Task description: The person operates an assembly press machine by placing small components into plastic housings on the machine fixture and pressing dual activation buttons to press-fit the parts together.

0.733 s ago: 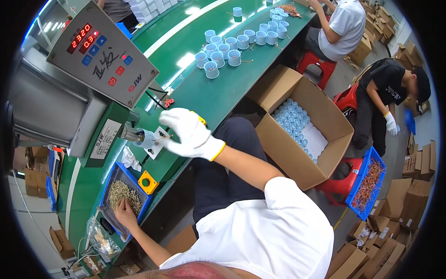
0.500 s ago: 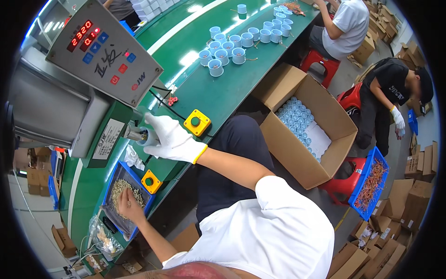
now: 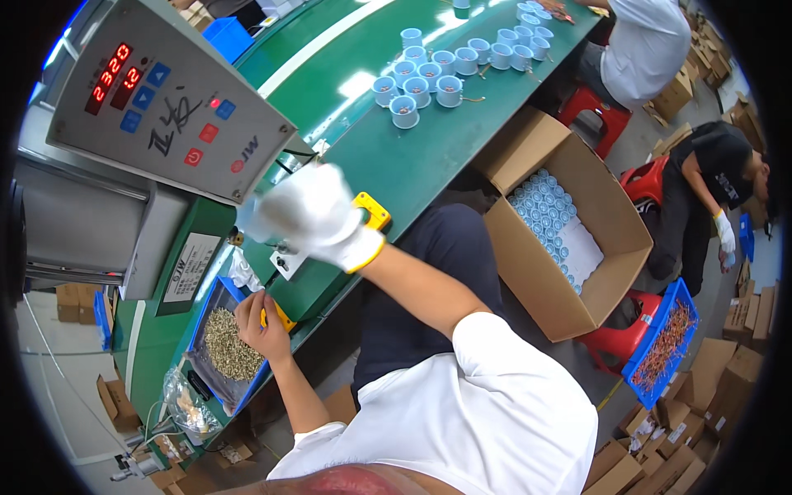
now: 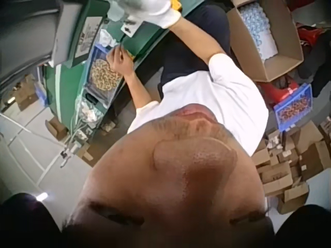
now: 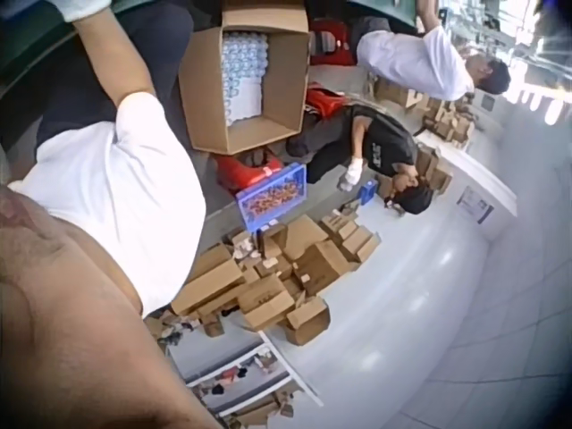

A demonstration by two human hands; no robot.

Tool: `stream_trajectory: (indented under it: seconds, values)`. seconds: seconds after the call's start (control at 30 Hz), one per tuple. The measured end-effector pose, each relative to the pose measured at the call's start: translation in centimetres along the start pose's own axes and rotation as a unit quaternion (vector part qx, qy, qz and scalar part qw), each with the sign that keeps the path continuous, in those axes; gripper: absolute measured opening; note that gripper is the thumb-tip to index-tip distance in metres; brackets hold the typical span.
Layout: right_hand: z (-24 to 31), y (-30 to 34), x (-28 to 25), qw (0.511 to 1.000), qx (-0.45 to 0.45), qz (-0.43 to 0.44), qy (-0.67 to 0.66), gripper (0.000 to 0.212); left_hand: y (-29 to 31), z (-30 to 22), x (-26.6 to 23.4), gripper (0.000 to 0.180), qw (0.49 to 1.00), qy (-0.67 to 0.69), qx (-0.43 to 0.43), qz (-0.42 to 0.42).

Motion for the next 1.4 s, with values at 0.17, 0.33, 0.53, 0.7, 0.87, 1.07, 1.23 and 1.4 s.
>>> stream_trajectory:
  seconds: [0.17, 0.33, 0.53, 0.7, 0.87, 1.07, 1.23, 1.4]
  values:
    - [-2.6, -1.0, -0.9, 0.963, 0.177, 0.129, -0.157, 0.036, 0.4, 0.3, 0.6, 0.014, 1.0, 0.004, -0.004, 0.011]
    - [-4.6, 4.4, 0.1, 0.976, 0.138, 0.049, -0.16, 0.049, 0.2, 0.3, 1.1, 0.014, 1.0, 0.017, -0.017, -0.016]
    - [-7.3, 4.6, -2.2, 0.961, 0.221, -0.113, -0.125, 0.027, 1.2, 1.1, 1.0, 0.014, 0.998, 0.032, -0.051, -0.035]
    - [-12.4, 2.6, -3.7, 0.885, 0.319, 0.225, 0.253, 0.067, 0.9, 1.0, 1.6, 0.012, 0.997, 0.031, -0.066, -0.029]
    - [-10.6, 1.5, -1.6, 0.803, 0.347, 0.464, 0.143, 0.076, 1.0, 1.0, 1.5, 0.014, 0.997, 0.028, -0.071, -0.028]
    - [-14.7, -1.1, -2.5, 0.849, 0.334, 0.407, 0.047, 0.074, 1.3, 1.2, 1.3, 0.015, 0.996, 0.025, -0.082, -0.037]
    - [-23.8, -7.1, 2.3, 0.921, 0.272, 0.149, 0.237, 0.037, 1.3, 1.3, 1.9, 0.013, 0.997, -0.001, -0.072, -0.011]
    - [-28.4, -5.0, 7.5, 0.893, 0.236, 0.184, 0.335, 0.048, 1.4, 1.2, 2.3, 0.013, 0.996, -0.031, -0.085, 0.006]
Point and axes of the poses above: each hand's wrist, its own y-axis away from the middle knuckle, its own x-axis out of the palm, z = x × y, the point moved 2 cm from there along -y, towards the middle knuckle, and after that the axes turned 5 degrees about x, right-handed, at the moved point
